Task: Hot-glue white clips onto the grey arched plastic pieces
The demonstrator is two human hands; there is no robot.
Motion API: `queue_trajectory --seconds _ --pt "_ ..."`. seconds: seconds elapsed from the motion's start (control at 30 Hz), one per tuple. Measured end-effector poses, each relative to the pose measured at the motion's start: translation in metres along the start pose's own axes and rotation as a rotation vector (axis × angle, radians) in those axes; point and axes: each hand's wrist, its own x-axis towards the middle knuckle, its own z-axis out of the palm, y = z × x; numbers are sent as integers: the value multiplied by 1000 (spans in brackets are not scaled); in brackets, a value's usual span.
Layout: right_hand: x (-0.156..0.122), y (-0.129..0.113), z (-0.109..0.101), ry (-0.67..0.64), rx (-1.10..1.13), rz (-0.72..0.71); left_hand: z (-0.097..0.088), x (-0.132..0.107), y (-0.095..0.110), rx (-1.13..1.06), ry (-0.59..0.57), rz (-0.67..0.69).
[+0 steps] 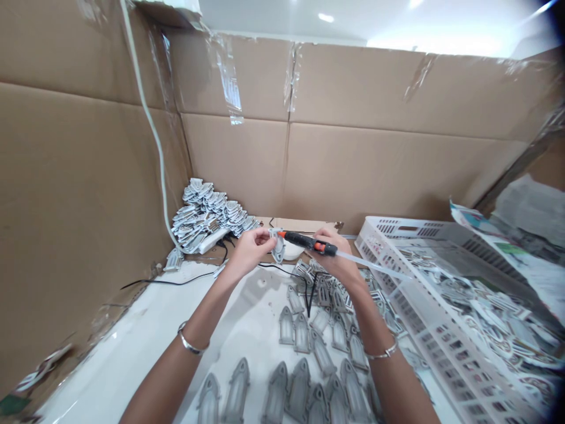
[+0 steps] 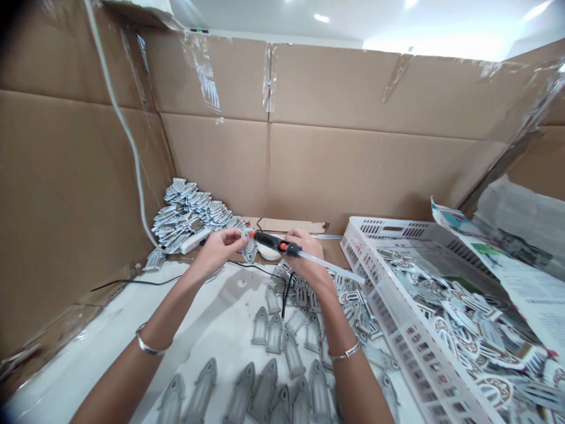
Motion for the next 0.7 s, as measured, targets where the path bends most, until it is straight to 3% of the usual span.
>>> queue_trajectory --seconds 0.2,0.33,0.5,0.6,0.7 --pt "0 1 -2 49 100 75 -3 3 -6 34 3 6" --pt "0 27 -1 37 -26 260 -6 6 -12 22 -12 -34" --pt "-6 67 13 -144 -497 552 -20 19 -40 163 1 -83" --pt "-12 81 20 -282 -572 637 -39 28 -63 379 51 -141" --pt "-16 92 21 -336 -573 706 -63 33 -81 473 58 -173"
